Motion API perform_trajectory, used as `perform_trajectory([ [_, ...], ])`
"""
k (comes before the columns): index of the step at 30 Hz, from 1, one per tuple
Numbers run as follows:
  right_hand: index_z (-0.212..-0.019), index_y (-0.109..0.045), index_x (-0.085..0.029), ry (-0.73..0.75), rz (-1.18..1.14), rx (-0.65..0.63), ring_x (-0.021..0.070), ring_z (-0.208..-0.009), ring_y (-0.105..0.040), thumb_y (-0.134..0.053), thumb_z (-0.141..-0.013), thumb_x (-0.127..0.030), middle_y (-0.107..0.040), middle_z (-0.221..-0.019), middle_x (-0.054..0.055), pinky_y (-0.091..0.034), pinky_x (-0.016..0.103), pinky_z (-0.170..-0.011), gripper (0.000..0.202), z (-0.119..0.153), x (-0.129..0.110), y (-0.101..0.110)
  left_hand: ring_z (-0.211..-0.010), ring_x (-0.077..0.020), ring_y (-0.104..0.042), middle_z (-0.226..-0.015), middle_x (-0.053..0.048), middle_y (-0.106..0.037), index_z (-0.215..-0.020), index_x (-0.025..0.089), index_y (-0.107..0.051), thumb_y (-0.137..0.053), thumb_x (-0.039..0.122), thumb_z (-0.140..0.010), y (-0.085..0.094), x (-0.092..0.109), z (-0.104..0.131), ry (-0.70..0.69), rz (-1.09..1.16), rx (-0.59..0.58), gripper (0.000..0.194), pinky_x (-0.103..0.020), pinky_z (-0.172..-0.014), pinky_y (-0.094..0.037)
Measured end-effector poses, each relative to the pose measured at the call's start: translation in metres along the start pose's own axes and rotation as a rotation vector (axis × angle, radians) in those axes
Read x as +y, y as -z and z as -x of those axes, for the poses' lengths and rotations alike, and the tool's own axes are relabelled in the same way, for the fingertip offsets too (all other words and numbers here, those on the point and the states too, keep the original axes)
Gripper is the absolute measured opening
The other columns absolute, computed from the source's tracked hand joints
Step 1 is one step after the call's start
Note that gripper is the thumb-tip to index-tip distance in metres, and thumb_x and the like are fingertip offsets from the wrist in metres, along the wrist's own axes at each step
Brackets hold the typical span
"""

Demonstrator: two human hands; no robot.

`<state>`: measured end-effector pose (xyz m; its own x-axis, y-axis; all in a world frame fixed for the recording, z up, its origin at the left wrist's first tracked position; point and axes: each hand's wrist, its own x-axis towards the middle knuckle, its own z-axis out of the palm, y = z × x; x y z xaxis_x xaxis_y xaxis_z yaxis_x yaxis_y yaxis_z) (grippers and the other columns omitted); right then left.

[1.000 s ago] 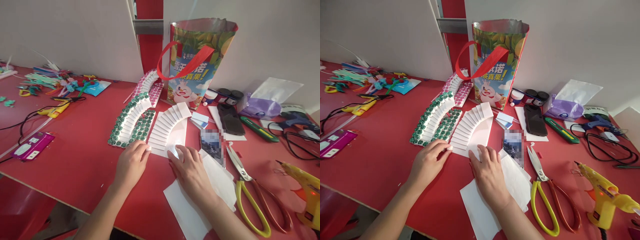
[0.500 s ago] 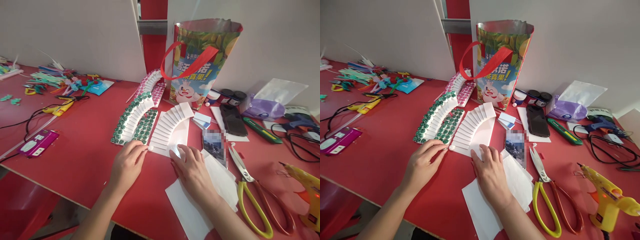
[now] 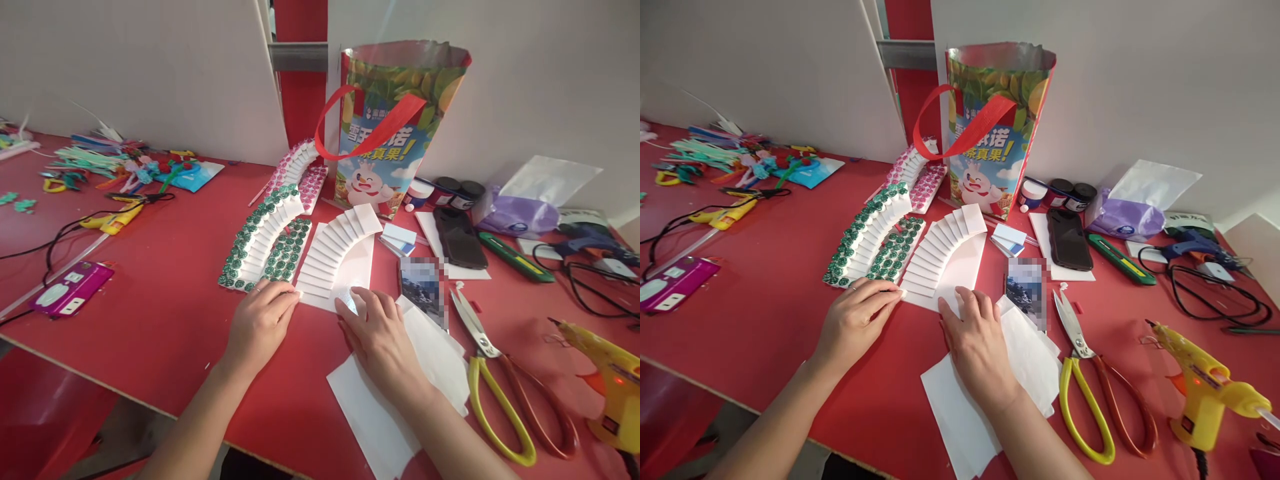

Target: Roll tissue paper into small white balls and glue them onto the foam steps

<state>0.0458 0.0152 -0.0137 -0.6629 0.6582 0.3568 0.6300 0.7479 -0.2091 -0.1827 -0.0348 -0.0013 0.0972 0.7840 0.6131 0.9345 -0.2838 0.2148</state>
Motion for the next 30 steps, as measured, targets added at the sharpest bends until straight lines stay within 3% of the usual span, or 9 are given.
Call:
perform_trajectory([
  [11, -0.132, -0.067, -0.021, -0.014, 0.026, -0.032, 0.0326, -0.114, -0.050, -0.050, -0.100, -0.012, -0.058, -0.136, 0.019, -0.052, 0.049, -0.086, 0.037, 0.001, 0.001, -0.003, -0.084, -0.0187, -0.068, -0.094, -0.006, -0.075, -0.094, 0.019, -0.071, -0.061, 0.007, -0.095, -0.004, -0.002, 0.005, 0.010, 0.028, 0.003, 0.015, -0.034, -0.076, -0.057],
  [18, -0.130, -0.069, -0.021, -0.015, 0.024, -0.023, 0.0347, -0.118, -0.049, -0.051, -0.100, -0.012, -0.058, -0.137, 0.020, -0.051, 0.050, -0.087, 0.036, 0.002, 0.001, -0.002, -0.095, -0.0199, -0.070, -0.103, -0.007, -0.073, -0.111, 0.020, -0.069, -0.060, 0.006, -0.095, 0.015, -0.001, 0.005, 0.114, 0.056, 0.080, 0.023, -0.033, -0.085, -0.059],
  [22, -0.131, -0.068, -0.021, -0.016, 0.032, -0.028, 0.0341, -0.117, -0.049, -0.050, -0.101, -0.013, -0.058, -0.138, 0.019, -0.051, 0.049, -0.087, 0.037, 0.002, 0.000, 0.000, -0.089, -0.0207, -0.065, -0.099, -0.008, -0.071, -0.110, 0.018, -0.070, -0.052, 0.000, -0.094, 0.020, 0.003, 0.009, 0.050, -0.021, 0.010, 0.031, -0.035, -0.081, -0.055],
  [26, -0.129, -0.069, -0.022, -0.016, 0.045, -0.017, 0.0336, -0.116, -0.049, -0.048, -0.104, -0.018, -0.059, -0.136, 0.019, -0.050, 0.048, -0.085, 0.034, 0.001, 0.000, 0.000, -0.081, -0.0198, -0.057, -0.086, -0.007, -0.061, -0.116, 0.015, -0.072, -0.044, -0.003, -0.094, 0.015, 0.007, 0.012, -0.001, -0.119, -0.078, 0.040, -0.033, -0.073, -0.052],
  [30, -0.130, -0.069, -0.022, -0.028, 0.050, -0.037, 0.0324, -0.117, -0.049, -0.049, -0.101, -0.013, -0.058, -0.137, 0.018, -0.050, 0.047, -0.087, 0.036, 0.001, -0.001, 0.000, -0.079, -0.0192, -0.053, -0.084, -0.005, -0.056, -0.120, 0.015, -0.071, -0.043, -0.006, -0.092, 0.010, 0.006, 0.014, -0.024, -0.146, -0.099, 0.045, -0.031, -0.073, -0.051],
])
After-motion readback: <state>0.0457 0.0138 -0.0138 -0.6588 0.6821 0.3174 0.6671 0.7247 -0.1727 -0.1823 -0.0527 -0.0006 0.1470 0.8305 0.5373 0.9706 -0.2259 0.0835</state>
